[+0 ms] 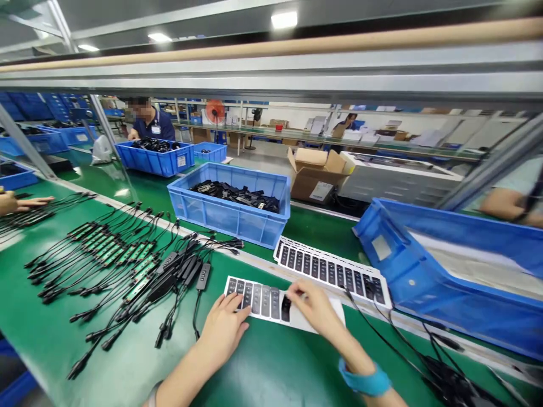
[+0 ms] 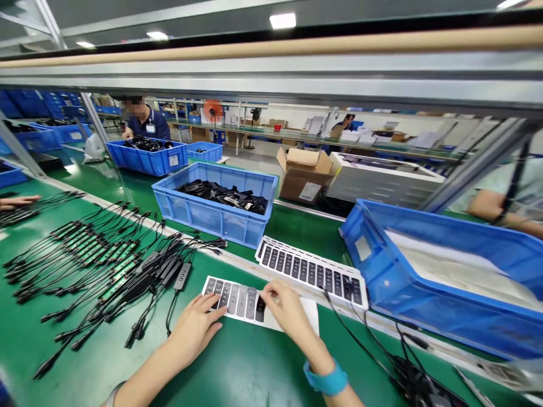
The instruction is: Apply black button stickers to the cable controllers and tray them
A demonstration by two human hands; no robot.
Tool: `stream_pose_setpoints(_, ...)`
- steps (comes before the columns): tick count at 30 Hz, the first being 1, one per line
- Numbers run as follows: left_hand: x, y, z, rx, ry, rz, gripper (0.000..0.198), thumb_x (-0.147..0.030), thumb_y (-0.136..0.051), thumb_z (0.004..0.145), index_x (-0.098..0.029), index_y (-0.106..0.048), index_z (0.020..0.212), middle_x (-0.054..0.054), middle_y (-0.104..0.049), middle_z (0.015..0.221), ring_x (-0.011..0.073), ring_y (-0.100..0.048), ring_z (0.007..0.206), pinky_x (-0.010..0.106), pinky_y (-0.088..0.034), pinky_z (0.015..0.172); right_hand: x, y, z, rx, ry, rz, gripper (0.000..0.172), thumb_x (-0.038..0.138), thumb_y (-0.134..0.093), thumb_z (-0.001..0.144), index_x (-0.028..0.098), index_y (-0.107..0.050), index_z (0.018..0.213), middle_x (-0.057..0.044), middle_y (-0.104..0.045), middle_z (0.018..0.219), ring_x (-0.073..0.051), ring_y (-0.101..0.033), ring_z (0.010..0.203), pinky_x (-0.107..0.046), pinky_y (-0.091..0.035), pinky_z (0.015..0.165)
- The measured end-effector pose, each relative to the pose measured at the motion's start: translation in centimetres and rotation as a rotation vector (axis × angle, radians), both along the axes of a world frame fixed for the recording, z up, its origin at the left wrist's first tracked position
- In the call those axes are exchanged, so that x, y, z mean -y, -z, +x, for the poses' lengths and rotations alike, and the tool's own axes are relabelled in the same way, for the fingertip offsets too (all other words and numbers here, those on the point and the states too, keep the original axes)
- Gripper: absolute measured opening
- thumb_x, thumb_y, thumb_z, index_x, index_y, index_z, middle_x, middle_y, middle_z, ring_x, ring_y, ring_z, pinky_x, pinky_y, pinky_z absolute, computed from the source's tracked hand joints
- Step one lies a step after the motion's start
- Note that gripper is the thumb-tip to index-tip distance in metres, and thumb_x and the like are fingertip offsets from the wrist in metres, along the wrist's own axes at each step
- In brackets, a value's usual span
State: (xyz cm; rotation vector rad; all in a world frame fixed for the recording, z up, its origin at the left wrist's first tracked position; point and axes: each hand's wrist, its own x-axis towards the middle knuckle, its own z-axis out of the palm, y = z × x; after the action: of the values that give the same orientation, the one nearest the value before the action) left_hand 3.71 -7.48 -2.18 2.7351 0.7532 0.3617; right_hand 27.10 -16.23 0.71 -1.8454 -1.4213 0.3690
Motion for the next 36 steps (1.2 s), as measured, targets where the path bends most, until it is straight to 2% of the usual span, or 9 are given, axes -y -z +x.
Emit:
stream_pose_setpoints(3, -0.5, -0.9, 0.0, 0.014, -0.057, -0.012, 0.034, -0.012, -0.061, 0.082, -0.023, -0.065, 0.114, 0.012, -0.060, 0.123, 0.0296, -0.058, 0.113, 0.048, -0.048, 0.097, 0.8, -2.4, 0.6, -0.210, 0.060, 0.127, 0.030, 0.049, -0.056, 0.085, 0.021, -0.060, 0.075, -0.003, -0.060, 0.071, -0.019, -0.057, 0.068, -0.029, -0.047, 0.060)
stream_pose_setpoints(8, -3.1, -2.6, -1.2, 0.032, -0.572, 0.000, 0.028, -0.014, -0.054, 0.086, -0.010, -0.057, 0.113, 0.018, -0.056, 0.109, 0.0328, -0.054, 0.105, 0.050, -0.047, 0.088, 0.7, -5.7, -1.0, -0.351, 0.093, 0.295, 0.029, 0.052, -0.054, 0.089, 0.023, -0.057, 0.084, 0.002, -0.049, 0.061, -0.015, -0.049, 0.058, -0.025, -0.042, 0.055)
stream_pose_setpoints(11, -4.3, -3.1, -2.0, 0.071, -0.671, -0.067, 0.027, -0.013, -0.053, 0.084, -0.007, -0.056, 0.110, 0.019, -0.056, 0.105, 0.0358, -0.051, 0.107, 0.052, -0.044, 0.089, -0.2, -6.1, -3.1, -0.422, 0.000, 0.307, 0.029, 0.052, -0.055, 0.089, 0.024, -0.054, 0.088, 0.002, -0.050, 0.066, -0.014, -0.051, 0.058, -0.025, -0.045, 0.056)
stream_pose_setpoints(15, -4.2, -2.9, -2.4, 0.158, -0.624, -0.261, 0.027, -0.014, -0.053, 0.081, -0.009, -0.058, 0.107, 0.015, -0.059, 0.098, 0.0303, -0.057, 0.099, 0.044, -0.046, 0.085, -1.6, -5.5, -5.2, -0.510, -0.064, 0.286, 0.029, 0.052, -0.054, 0.090, 0.023, -0.050, 0.088, 0.002, -0.050, 0.076, -0.011, -0.053, 0.055, -0.025, -0.048, 0.055)
stream_pose_setpoints(19, -2.7, -2.6, -1.4, 0.260, -0.466, -0.605, 0.016, -0.024, -0.049, 0.087, -0.015, -0.058, 0.097, 0.006, -0.065, 0.084, 0.0168, -0.064, 0.073, 0.028, -0.049, 0.063, -2.2, -4.5, -6.0, -0.595, -0.103, 0.218, 0.031, 0.054, -0.054, 0.088, 0.023, -0.048, 0.089, 0.003, -0.046, 0.075, -0.010, -0.050, 0.053, -0.023, -0.046, 0.048)
stream_pose_setpoints(22, -1.0, -2.5, -0.3, 0.524, -0.399, -1.115, 0.029, -0.036, -0.062, 0.084, -0.016, -0.051, 0.103, 0.007, -0.067, 0.091, 0.0109, -0.062, 0.063, 0.022, -0.045, 0.053, -2.6, -3.5, -6.2, -0.647, -0.107, 0.179, 0.031, 0.053, -0.056, 0.087, 0.023, -0.047, 0.089, 0.004, -0.044, 0.074, -0.009, -0.047, 0.052, -0.022, -0.043, 0.044)
stream_pose_setpoints(25, 0.4, -2.7, 0.3, 0.814, -0.372, -1.590, 0.057, -0.033, -0.084, 0.064, -0.019, -0.051, 0.108, 0.004, -0.065, 0.095, 0.0093, -0.063, 0.066, 0.021, -0.047, 0.057, -2.9, -2.5, -6.4, -0.672, -0.104, 0.141, 0.030, 0.049, -0.060, 0.085, 0.023, -0.047, 0.089, 0.004, -0.044, 0.073, -0.009, -0.044, 0.052, -0.020, -0.040, 0.042)
stream_pose_setpoints(30, 1.3, -2.9, 0.5, 0.814, -0.334, -1.682, 0.082, -0.022, -0.088, 0.061, -0.023, -0.045, 0.131, 0.005, -0.067, 0.098, 0.0174, -0.070, 0.077, 0.028, -0.054, 0.070, -3.2, -1.5, -6.9, -0.739, -0.129, 0.045, 0.034, 0.050, -0.066, 0.080, 0.022, -0.052, 0.092, 0.005, -0.044, 0.067, -0.009, -0.044, 0.050, -0.019, -0.040, 0.038)
stream_pose_setpoints(36, 1.7, -2.7, 0.6, 0.823, -0.214, -1.733, 0.076, -0.021, -0.085, 0.066, -0.020, -0.049, 0.133, 0.009, -0.072, 0.098, 0.0212, -0.072, 0.083, 0.032, -0.054, 0.078, -3.2, -1.5, -7.7, -0.779, -0.134, 0.014, 0.033, 0.047, -0.069, 0.078, 0.020, -0.057, 0.093, 0.005, -0.046, 0.065, -0.009, -0.046, 0.051, -0.018, -0.042, 0.038)
